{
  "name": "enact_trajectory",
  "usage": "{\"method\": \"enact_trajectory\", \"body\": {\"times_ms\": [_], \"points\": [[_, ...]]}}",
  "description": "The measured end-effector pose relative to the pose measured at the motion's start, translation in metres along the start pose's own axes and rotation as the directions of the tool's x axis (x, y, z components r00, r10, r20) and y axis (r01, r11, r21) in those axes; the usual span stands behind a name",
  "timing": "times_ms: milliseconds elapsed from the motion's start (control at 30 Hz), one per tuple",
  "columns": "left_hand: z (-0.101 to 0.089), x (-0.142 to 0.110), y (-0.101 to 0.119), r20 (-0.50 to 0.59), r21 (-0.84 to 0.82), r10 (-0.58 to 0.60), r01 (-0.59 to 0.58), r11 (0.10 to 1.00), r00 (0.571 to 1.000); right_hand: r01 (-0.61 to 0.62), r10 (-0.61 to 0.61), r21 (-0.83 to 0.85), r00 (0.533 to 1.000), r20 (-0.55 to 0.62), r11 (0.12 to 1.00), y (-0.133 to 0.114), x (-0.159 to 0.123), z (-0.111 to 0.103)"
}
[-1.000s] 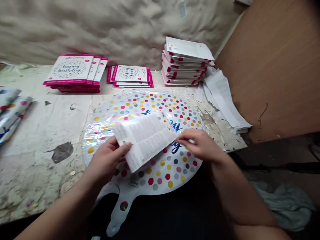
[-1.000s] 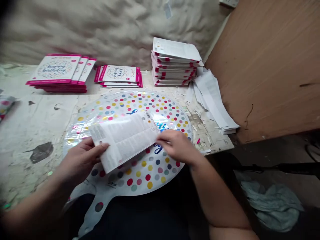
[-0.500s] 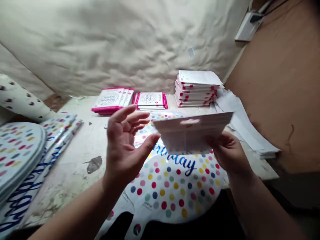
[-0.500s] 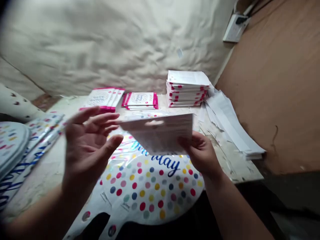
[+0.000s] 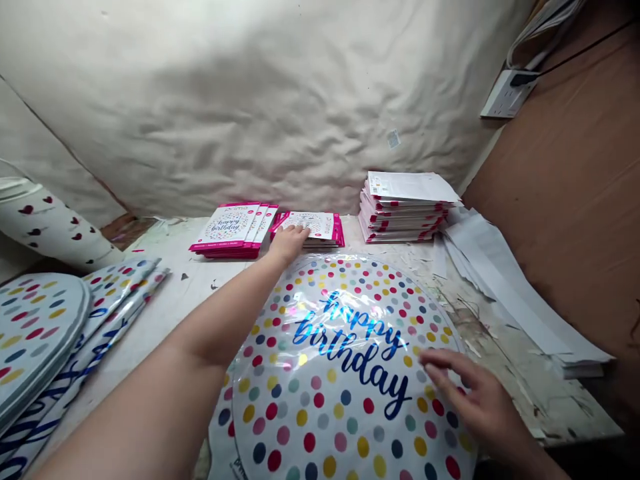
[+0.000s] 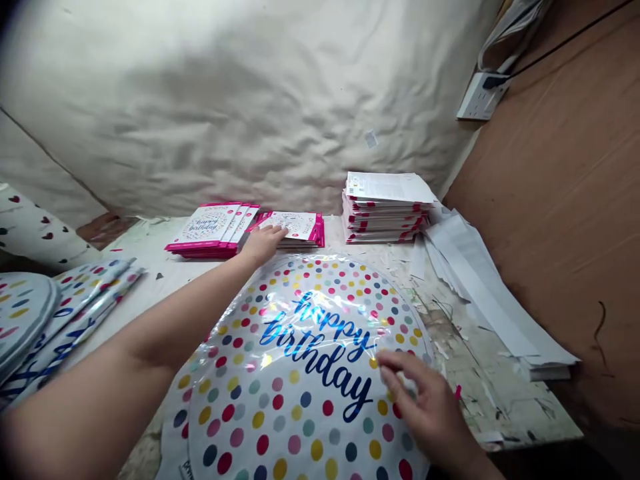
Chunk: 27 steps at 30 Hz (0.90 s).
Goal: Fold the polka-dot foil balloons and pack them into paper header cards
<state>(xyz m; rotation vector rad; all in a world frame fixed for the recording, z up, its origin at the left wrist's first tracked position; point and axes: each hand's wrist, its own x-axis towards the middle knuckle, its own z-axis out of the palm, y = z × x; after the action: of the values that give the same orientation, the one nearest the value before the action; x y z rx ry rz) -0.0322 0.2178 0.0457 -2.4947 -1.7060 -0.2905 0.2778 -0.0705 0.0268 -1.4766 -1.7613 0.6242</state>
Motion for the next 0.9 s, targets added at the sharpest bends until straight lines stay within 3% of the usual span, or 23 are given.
{"method": "enact_trajectory", "body": {"times_ms": [67,133,233,300,367,433,467,500,533,567,600,700,800,867,900], "points": [[0.015,0.016,-0.005,0.066,0.005,-0.050,0.050,0.999,0.997,0.235,-0.207,-0.204,0.967,0.152,0.950,0.000,-0.018,-0.001],[0.022,0.026,-0.004,0.124,0.001,-0.095,0.095,0.995,0.988,0.438,-0.363,-0.313,0.891,0.271,0.843,0.001,-0.033,0.003],[0.013,0.032,0.012,0.158,-0.023,-0.112,0.118,0.993,0.981,0.644,-0.537,-0.409,0.765,0.357,0.646,0.007,-0.052,0.017],[-0.001,0.021,0.035,0.149,-0.059,-0.063,0.073,0.996,0.987,0.718,-0.599,-0.459,0.693,0.401,0.523,0.011,-0.061,0.030],[-0.020,-0.013,0.067,0.160,-0.116,0.051,-0.033,0.993,0.986,0.744,-0.614,-0.464,0.664,0.427,0.481,0.012,-0.068,0.040],[-0.038,-0.069,0.099,0.241,-0.201,0.212,-0.165,0.966,0.947,0.737,-0.625,-0.407,0.674,0.393,0.539,0.010,-0.072,0.042],[-0.046,-0.103,0.114,0.302,-0.278,0.337,-0.256,0.926,0.892,0.717,-0.613,-0.363,0.697,0.373,0.595,0.008,-0.073,0.041],[-0.054,-0.138,0.126,0.347,-0.418,0.521,-0.369,0.830,0.780,0.682,-0.581,-0.319,0.729,0.361,0.658,0.006,-0.073,0.038],[-0.061,-0.173,0.135,0.375,-0.524,0.630,-0.405,0.749,0.680,0.639,-0.538,-0.277,0.761,0.363,0.718,0.003,-0.072,0.035],[-0.066,-0.204,0.142,0.388,-0.588,0.690,-0.413,0.696,0.611,0.590,-0.486,-0.243,0.789,0.376,0.770,0.000,-0.071,0.032],[-0.070,-0.231,0.146,0.399,-0.605,0.708,-0.413,0.681,0.583,0.545,-0.438,-0.219,0.808,0.394,0.809,-0.003,-0.070,0.030],[-0.073,-0.276,0.147,0.409,-0.610,0.654,-0.343,0.714,0.636,0.464,-0.356,-0.181,0.832,0.425,0.867,-0.008,-0.069,0.026],[-0.064,-0.276,0.141,0.510,-0.663,0.519,-0.071,0.745,0.686,0.384,-0.268,-0.158,0.834,0.482,0.910,-0.014,-0.066,0.020],[-0.055,-0.265,0.136,0.631,-0.670,0.402,0.206,0.713,0.663,0.290,-0.168,-0.137,0.812,0.560,0.947,-0.022,-0.060,0.013],[-0.050,-0.259,0.134,0.694,-0.657,0.359,0.344,0.671,0.624,0.242,-0.118,-0.127,0.787,0.606,0.962,-0.028,-0.055,0.009]]}}
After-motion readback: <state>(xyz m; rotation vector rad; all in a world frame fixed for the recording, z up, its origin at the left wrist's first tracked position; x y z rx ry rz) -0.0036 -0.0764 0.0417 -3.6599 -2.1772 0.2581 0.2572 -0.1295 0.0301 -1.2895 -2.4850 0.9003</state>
